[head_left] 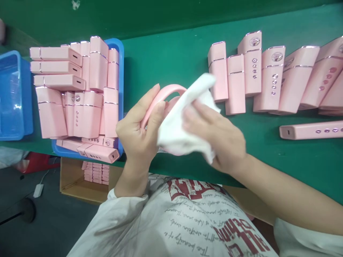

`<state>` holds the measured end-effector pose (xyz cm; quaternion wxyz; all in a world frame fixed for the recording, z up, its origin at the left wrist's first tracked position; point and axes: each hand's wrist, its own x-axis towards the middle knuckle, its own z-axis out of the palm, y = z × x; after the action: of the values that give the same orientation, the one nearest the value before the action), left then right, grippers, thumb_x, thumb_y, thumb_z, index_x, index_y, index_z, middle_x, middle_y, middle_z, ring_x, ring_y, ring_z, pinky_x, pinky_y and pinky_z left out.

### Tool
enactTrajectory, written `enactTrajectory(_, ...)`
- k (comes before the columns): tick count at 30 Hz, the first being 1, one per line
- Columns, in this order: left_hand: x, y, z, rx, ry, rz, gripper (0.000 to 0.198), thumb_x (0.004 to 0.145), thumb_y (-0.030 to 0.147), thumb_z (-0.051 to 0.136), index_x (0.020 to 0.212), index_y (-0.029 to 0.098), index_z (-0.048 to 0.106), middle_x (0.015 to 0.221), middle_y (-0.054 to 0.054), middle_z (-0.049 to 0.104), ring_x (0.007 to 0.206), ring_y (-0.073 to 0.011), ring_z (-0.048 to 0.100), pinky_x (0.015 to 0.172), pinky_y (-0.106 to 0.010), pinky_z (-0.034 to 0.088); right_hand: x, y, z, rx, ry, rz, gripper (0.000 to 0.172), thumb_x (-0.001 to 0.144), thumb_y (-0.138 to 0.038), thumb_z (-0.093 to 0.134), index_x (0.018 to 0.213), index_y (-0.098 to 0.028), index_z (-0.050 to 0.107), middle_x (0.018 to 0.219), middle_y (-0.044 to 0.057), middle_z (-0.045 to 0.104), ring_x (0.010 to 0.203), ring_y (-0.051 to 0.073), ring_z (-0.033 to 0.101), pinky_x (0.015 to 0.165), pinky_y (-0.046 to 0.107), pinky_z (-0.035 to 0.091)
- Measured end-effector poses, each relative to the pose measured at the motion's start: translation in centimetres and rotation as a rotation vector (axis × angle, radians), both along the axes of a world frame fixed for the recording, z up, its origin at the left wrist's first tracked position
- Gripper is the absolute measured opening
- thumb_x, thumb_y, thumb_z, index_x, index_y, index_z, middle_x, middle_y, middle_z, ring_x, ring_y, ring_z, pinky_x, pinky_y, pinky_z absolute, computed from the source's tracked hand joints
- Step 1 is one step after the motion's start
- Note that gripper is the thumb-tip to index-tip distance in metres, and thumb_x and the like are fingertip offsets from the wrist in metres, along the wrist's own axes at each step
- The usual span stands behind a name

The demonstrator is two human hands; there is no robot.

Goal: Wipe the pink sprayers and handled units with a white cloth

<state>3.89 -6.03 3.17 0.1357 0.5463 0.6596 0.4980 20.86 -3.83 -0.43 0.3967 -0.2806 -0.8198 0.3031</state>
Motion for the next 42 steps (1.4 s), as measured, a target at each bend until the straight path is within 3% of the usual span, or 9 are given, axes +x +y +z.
enactTrajectory(2,0.0,0.1,-0.1,-0.023,-0.023,0.02,0.024,0.086,0.032,0.062,0.108,0.029,0.069,0.102,0.002,0.073,0.082,-0.0142,0.069,0.07,-0.027,0.057,-0.5,0.3,-0.1,0.291,-0.01,0.156,0.024,0.091,-0.022,0.051,0.114,-0.023,0.058,0.12,-0.003,0.065,0.128,0.012,0.048,0.114,0.029,0.034)
enactTrajectory(4,-0.1,0.2,-0.4,-0.009,-0.027,0.01,0.023,0.087,0.034,0.059,0.108,0.031,0.069,0.107,0.002,0.072,0.09,-0.0149,0.069,0.077,-0.027,0.056,-0.5,1.1,-0.4,0.438,-0.048,0.107,0.029,0.093,-0.019,0.045,0.12,-0.019,0.055,0.126,0.001,0.062,0.129,0.013,0.047,0.114,0.03,0.034)
enactTrajectory(7,-0.5,0.3,-1.0,0.024,-0.049,-0.057,0.027,0.089,0.036,0.055,0.112,0.028,0.067,0.112,-0.001,0.07,0.101,-0.016,0.067,0.087,-0.027,0.055,0.6,2.7,-1.1,0.238,-0.042,-0.265,0.028,0.094,-0.021,0.039,0.117,-0.022,0.055,0.111,0.004,0.068,0.108,0.018,0.063,0.095,0.033,0.051)
enactTrajectory(10,-1.1,0.5,-1.6,-0.039,-0.179,-0.08,0.035,0.088,0.04,0.055,0.116,0.021,0.064,0.106,-0.006,0.072,0.094,-0.0177,0.069,0.083,-0.03,0.056,2.4,3.9,-1.1,0.074,0.031,-0.508,0.024,0.093,-0.024,0.036,0.103,-0.022,0.058,0.092,0.005,0.068,0.081,0.019,0.066,0.07,0.032,0.054)
enactTrajectory(14,-1.6,1.2,-1.4,-0.11,-0.399,-0.101,0.039,0.084,0.043,0.059,0.112,0.017,0.065,0.096,-0.008,0.073,0.089,-0.0189,0.069,0.079,-0.03,0.056,3.4,4.4,0.4,-0.004,-0.194,-0.519,0.024,0.088,-0.025,0.034,0.09,-0.019,0.058,0.081,0.006,0.064,0.072,0.02,0.06,0.061,0.031,0.048)
enactTrajectory(18,-1.3,2.9,0.4,-0.086,-0.367,-0.119,0.032,0.081,0.035,0.063,0.107,0.018,0.066,0.108,-0.008,0.07,0.1,-0.0197,0.066,0.089,-0.032,0.052,2.0,4.7,2.3,0.046,-0.605,-0.422,0.035,0.084,-0.036,0.05,0.11,-0.014,0.059,0.103,0.014,0.062,0.08,0.026,0.061,0.06,0.033,0.044)
enactTrajectory(23,-0.3,8.5,2.7,-0.124,-0.134,-0.128,0.031,0.083,0.022,0.055,0.112,0.015,0.064,0.119,-0.008,0.066,0.113,-0.0184,0.059,0.099,-0.028,0.043,-0.2,5.6,4.2,0.075,-1.134,-0.277,0.058,0.087,-0.034,0.05,0.14,-0.016,0.036,0.122,0.02,0.048,0.095,0.03,0.059,0.064,0.031,0.043)
enactTrajectory(34,-1.1,24.6,2.5,-0.109,-0.066,0.001,0.032,0.09,0.019,0.045,0.117,0.012,0.061,0.124,-0.012,0.063,0.115,-0.0185,0.056,0.099,-0.027,0.039,-1.6,8.3,4.9,-0.013,-1.257,-0.169,0.057,0.086,-0.029,0.054,0.14,-0.019,0.041,0.106,0.017,0.06,0.095,0.03,0.063,0.072,0.034,0.045)
enactTrajectory(42,-2.4,29.2,2.6,-0.214,0.054,-0.101,0.029,0.092,0.025,0.047,0.115,0.016,0.063,0.119,-0.011,0.065,0.108,-0.0201,0.06,0.094,-0.035,0.045,-5.5,18.9,5.2,-0.135,-1.234,-0.338,0.053,0.088,-0.032,0.048,0.139,-0.016,0.042,0.117,0.019,0.06,0.106,0.031,0.061,0.078,0.035,0.045)
